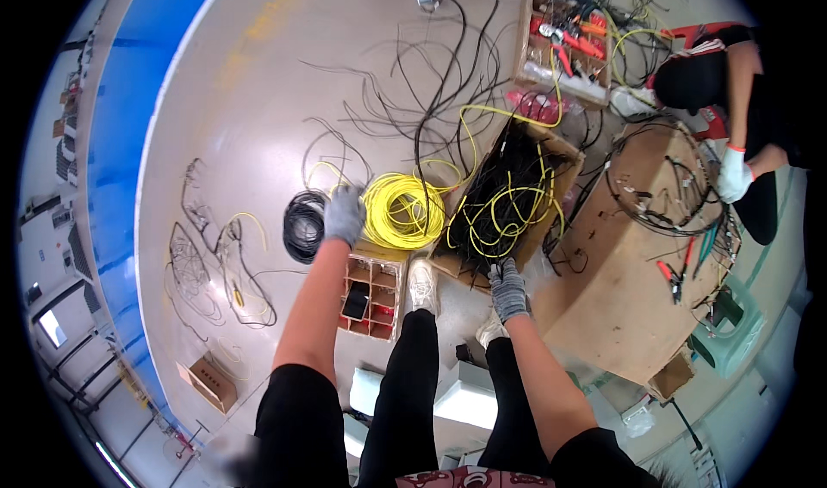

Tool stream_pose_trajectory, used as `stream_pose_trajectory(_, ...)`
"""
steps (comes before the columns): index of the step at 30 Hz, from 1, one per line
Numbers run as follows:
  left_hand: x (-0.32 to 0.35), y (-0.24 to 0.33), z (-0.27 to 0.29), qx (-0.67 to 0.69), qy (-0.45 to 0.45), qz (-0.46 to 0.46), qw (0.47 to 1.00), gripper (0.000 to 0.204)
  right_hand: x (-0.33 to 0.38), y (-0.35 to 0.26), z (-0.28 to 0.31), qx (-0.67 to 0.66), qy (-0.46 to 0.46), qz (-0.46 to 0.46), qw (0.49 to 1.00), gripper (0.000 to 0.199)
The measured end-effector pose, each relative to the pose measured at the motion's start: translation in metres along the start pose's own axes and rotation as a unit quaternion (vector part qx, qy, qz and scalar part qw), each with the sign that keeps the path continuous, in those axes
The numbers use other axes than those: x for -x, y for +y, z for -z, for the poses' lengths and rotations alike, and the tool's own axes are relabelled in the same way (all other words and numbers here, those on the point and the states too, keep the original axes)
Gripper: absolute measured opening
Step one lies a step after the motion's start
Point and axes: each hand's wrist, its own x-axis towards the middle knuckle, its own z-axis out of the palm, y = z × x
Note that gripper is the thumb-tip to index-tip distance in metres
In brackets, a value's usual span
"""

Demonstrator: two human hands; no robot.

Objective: The person organizes a bundle of black and yellow wires on the floor, separating and arranging them into neat groups. They then move to a workbench area and continue sorting wires into boxes and containers.

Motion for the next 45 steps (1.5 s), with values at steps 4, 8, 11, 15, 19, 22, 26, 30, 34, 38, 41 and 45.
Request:
stream_pose_trajectory(4,-0.111,-0.023,-0.074,0.023,0.015,-0.024,0.999,0.037,-0.006,0.022,-0.036,0.02,0.012,0.008,1.0,0.012)
stream_pose_trajectory(8,-0.179,-0.017,-0.13,-0.116,0.013,-0.067,0.991,0.049,-0.014,0.023,-0.052,0.1,0.016,-0.007,0.995,0.009)
stream_pose_trajectory(11,-0.22,-0.022,-0.168,-0.144,0.048,-0.103,0.983,0.054,-0.016,0.022,-0.06,0.048,0.05,0.011,0.998,0.008)
stream_pose_trajectory(15,-0.261,-0.012,-0.196,-0.173,0.074,-0.107,0.976,0.057,-0.015,0.008,-0.056,0.1,0.029,-0.015,0.994,0.008)
stream_pose_trajectory(19,-0.27,-0.007,-0.205,-0.186,-0.007,-0.084,0.979,0.041,-0.016,0.013,-0.059,0.086,0.043,-0.016,0.995,0.011)
stream_pose_trajectory(22,-0.258,-0.021,-0.207,-0.212,-0.043,-0.11,0.97,0.029,-0.016,0.02,-0.061,0.094,0.051,-0.009,0.994,0.011)
stream_pose_trajectory(26,-0.247,-0.033,-0.176,-0.189,-0.002,-0.141,0.972,0.027,-0.018,0.015,-0.06,0.12,0.019,-0.02,0.992,0.012)
stream_pose_trajectory(30,-0.242,-0.005,-0.086,-0.212,-0.035,-0.168,0.962,0.015,-0.018,0.003,-0.057,0.083,0.029,-0.027,0.996,0.01)
stream_pose_trajectory(34,-0.219,0.025,0.02,-0.248,0.02,-0.22,0.943,0.012,-0.017,0.019,-0.057,0.084,0.033,0.007,0.996,0.01)
stream_pose_trajectory(38,-0.197,0.034,0.078,-0.298,0.054,-0.224,0.927,0.011,-0.019,0.036,-0.063,0.041,0.04,0.036,0.998,0.016)
stream_pose_trajectory(41,-0.18,0.042,0.108,-0.313,0.037,-0.214,0.924,0.024,-0.017,0.021,-0.059,-0.06,0.01,-0.01,0.998,0.028)
stream_pose_trajectory(45,-0.162,0.033,0.132,-0.337,0.031,-0.214,0.917,0.022,-0.007,-0.014,-0.045,-0.108,-0.029,-0.047,0.993,0.046)
